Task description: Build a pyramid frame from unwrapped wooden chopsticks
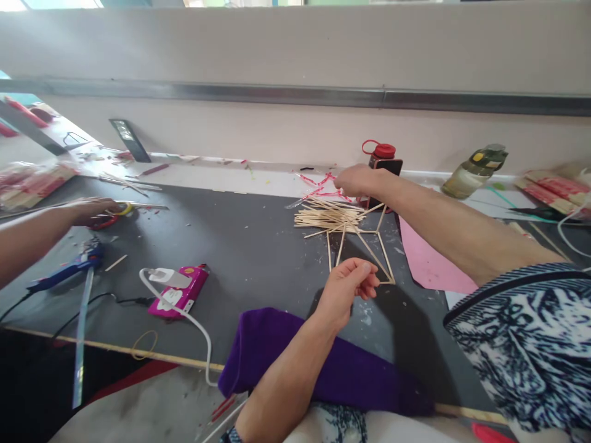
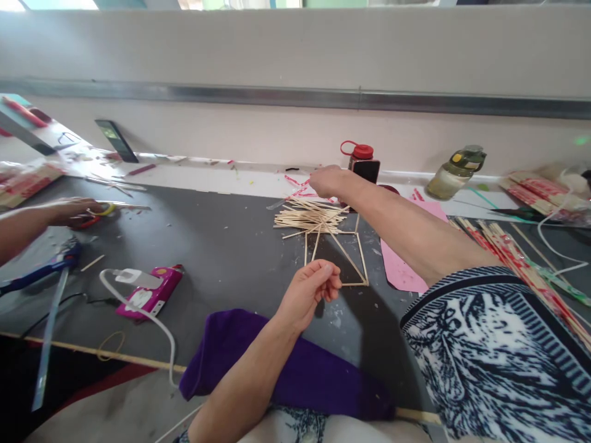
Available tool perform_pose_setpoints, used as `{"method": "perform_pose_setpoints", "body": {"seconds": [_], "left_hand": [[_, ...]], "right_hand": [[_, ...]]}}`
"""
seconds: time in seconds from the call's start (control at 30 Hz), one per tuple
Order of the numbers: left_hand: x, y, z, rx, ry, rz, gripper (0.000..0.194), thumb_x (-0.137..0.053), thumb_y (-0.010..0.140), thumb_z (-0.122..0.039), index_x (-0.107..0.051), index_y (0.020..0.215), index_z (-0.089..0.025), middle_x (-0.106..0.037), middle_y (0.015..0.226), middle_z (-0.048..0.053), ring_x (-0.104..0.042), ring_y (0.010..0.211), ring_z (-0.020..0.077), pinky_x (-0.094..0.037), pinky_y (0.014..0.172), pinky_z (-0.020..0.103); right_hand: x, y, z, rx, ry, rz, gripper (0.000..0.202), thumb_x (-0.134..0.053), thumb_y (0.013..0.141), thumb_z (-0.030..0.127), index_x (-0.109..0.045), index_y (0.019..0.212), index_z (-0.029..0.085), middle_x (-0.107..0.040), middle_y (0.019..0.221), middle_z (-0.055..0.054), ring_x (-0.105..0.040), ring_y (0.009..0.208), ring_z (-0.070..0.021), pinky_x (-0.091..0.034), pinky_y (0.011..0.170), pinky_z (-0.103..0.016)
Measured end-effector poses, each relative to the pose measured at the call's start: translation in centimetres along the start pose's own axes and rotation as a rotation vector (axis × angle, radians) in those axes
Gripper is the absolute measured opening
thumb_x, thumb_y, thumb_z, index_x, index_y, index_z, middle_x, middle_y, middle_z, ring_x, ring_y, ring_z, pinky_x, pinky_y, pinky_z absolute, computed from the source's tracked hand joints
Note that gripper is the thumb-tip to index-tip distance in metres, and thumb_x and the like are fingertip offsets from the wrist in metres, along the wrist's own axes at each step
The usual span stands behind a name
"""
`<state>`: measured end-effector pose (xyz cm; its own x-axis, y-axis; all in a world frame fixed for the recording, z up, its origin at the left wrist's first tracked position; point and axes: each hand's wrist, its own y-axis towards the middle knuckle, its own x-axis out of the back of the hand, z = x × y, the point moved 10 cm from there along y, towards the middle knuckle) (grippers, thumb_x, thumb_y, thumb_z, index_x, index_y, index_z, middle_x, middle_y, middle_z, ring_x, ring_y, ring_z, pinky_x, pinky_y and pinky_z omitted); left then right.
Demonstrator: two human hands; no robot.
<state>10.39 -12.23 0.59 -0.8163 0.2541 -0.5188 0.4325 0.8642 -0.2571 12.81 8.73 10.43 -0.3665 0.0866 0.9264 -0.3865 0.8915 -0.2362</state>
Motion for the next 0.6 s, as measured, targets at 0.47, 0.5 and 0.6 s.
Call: {"method": "perform_pose_setpoints", "body": {"seconds": [0.47, 0.5, 0.6], "left_hand": [[-0.7, 0.0, 0.7, 0.020, 0.099, 0.032, 0.026, -0.065, 0.077, -0.040, -0.063, 0.079, -0.014, -0.062, 0.065, 0.001, -0.053, 0.049, 0.0069, -0.037, 0.047, 0.018], [-0.9, 0.0, 0.8, 0.026, 0.110, 0.040, 0.026, -0.065, 0.077, -0.040, -0.063, 0.079, -0.014, -0.062, 0.065, 0.001, -0.053, 0.049, 0.0070, -0.038, 0.047, 0.018], [-1.2, -0.1, 1.1, 0.042, 0.139, 0.045, 0.026, -0.066, 0.076, -0.039, -0.063, 0.079, -0.014, -0.062, 0.064, 0.001, -0.053, 0.049, 0.0072, -0.038, 0.047, 0.018]], "right_hand": [[-4.7, -26.4, -15.7, -0.398, 0.495, -0.677, 0.027, -0.051, 0.090, 0.034, -0.068, 0.097, 0.015, -0.069, 0.081, -0.009, -0.064, 0.072, -0.0167, -0.042, 0.066, -0.029], [-7.4, -27.9, -17.7, -0.474, 0.524, -0.671, 0.031, -0.049, 0.091, 0.037, -0.069, 0.094, 0.014, -0.068, 0.075, -0.010, -0.063, 0.066, -0.0161, -0.041, 0.062, -0.029], [-14.9, -31.4, -22.5, -0.735, 0.415, -0.557, 0.035, -0.046, 0.091, 0.040, -0.070, 0.087, 0.014, -0.066, 0.071, -0.012, -0.062, 0.066, -0.0208, -0.040, 0.058, -0.032]]}}
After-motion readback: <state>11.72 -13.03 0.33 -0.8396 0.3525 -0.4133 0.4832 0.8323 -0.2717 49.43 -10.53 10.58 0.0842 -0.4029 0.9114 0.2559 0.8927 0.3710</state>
